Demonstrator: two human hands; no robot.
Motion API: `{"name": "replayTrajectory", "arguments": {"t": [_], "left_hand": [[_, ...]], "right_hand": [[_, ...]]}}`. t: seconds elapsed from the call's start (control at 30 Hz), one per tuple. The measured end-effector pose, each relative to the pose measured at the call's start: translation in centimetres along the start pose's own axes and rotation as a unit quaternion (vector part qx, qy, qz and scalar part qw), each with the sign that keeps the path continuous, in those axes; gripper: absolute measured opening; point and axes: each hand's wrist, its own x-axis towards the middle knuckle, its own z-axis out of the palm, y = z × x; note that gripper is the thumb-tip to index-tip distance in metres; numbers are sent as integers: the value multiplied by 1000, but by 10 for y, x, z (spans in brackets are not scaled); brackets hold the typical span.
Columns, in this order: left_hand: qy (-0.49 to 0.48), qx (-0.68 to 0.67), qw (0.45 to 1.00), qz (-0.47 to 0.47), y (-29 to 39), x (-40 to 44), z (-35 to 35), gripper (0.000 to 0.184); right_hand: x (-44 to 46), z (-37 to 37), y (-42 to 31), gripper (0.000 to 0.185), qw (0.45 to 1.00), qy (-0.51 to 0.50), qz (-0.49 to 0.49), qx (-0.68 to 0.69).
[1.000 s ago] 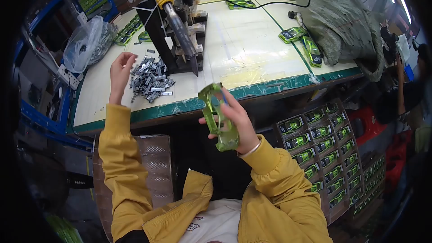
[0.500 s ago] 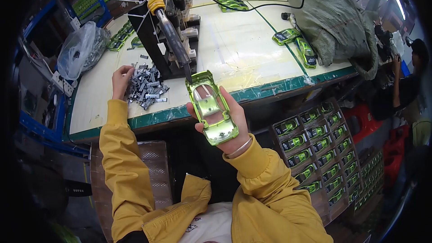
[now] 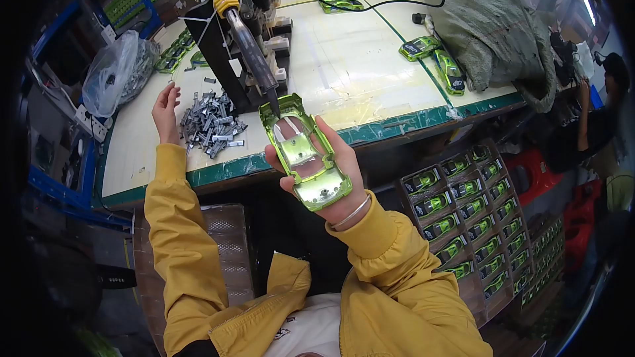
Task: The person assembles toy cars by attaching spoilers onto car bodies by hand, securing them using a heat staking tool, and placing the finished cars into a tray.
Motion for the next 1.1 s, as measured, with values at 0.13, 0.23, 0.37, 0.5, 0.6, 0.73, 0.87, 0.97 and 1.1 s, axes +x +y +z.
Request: {"name": "replayTrajectory", "arguments": {"t": [0.13, 0.23, 0.37, 0.5, 0.6, 0.73, 0.87, 0.97, 1.1], "left_hand": [[1, -4, 998, 68, 3, -6, 5, 31], [7, 5, 998, 55, -2, -4, 3, 28], [20, 22, 999, 44, 0, -5, 1, 24], [39, 107, 992, 61, 0, -5, 0, 21], [39, 133, 988, 68, 2, -7, 1, 20], [32, 140, 987, 74, 0, -6, 1, 20], [39, 167, 982, 76, -4, -5, 0, 19], [27, 196, 977, 83, -3, -7, 1, 18], [8, 211, 975, 73, -3, -7, 2, 19]], "right_hand": [[0, 2, -1, 38, 1000, -3, 10, 2], [-1, 4, -1, 39, 1000, -1, 12, 14], [-2, 6, -1, 39, 1000, 1, 17, 22], [-2, 8, -1, 38, 1000, 6, 17, 19], [-3, 9, -1, 38, 1000, 6, 15, 18], [-4, 11, 0, 38, 999, 9, 20, 24], [-4, 12, 0, 38, 999, 13, 25, 28], [-4, 12, 0, 38, 999, 15, 21, 25], [-5, 14, 1, 39, 999, 16, 18, 35]]}}
